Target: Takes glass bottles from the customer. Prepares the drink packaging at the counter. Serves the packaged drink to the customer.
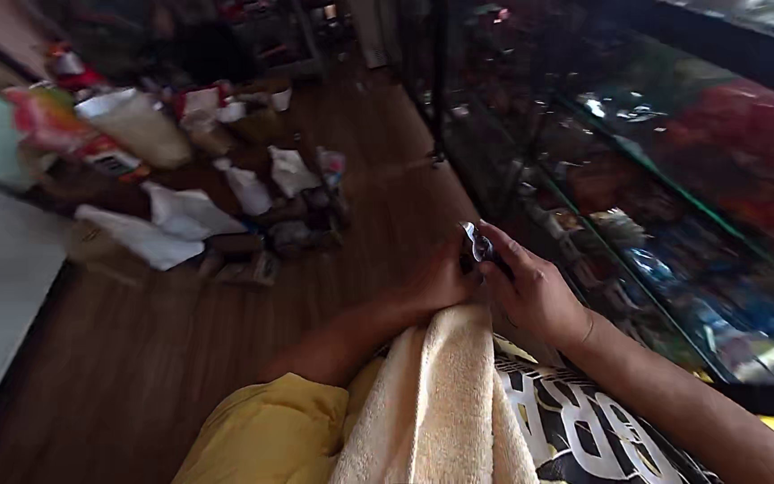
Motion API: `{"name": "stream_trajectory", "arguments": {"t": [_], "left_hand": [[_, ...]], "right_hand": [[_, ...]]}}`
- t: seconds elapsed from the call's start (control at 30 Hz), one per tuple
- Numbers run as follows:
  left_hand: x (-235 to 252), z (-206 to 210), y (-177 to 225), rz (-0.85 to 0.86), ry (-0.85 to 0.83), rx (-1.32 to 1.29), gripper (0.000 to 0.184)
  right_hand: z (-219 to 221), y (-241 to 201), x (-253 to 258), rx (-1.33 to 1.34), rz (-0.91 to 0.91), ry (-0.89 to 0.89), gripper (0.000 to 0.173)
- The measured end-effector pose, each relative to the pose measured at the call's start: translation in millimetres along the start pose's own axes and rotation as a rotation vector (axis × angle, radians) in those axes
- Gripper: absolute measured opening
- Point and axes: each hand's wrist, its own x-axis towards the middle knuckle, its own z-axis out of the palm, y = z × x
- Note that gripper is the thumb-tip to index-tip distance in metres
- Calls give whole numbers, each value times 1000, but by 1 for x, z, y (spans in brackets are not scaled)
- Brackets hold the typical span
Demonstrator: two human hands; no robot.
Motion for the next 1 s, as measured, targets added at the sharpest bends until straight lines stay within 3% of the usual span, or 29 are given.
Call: {"name": "stream_trajectory", "arguments": {"t": [0.27, 0.5, 0.63, 0.83, 1.0], "left_hand": [[-38, -80, -92, -157, 414, 26, 60], [-40, -124, -155, -307, 661, 58, 57], [-18, -156, -180, -393, 752, 62, 59], [17, -209, -202, -518, 894, 78, 57], [14, -243, -234, -583, 987, 105, 57]], "right_hand": [[119, -28, 111, 145, -347, -142, 47], [176, -47, 203, 220, -389, -651, 49], [202, -46, 271, 232, -497, -822, 50], [242, -49, 364, 298, -717, -859, 49], [290, -71, 410, 343, -802, -938, 48]]}}
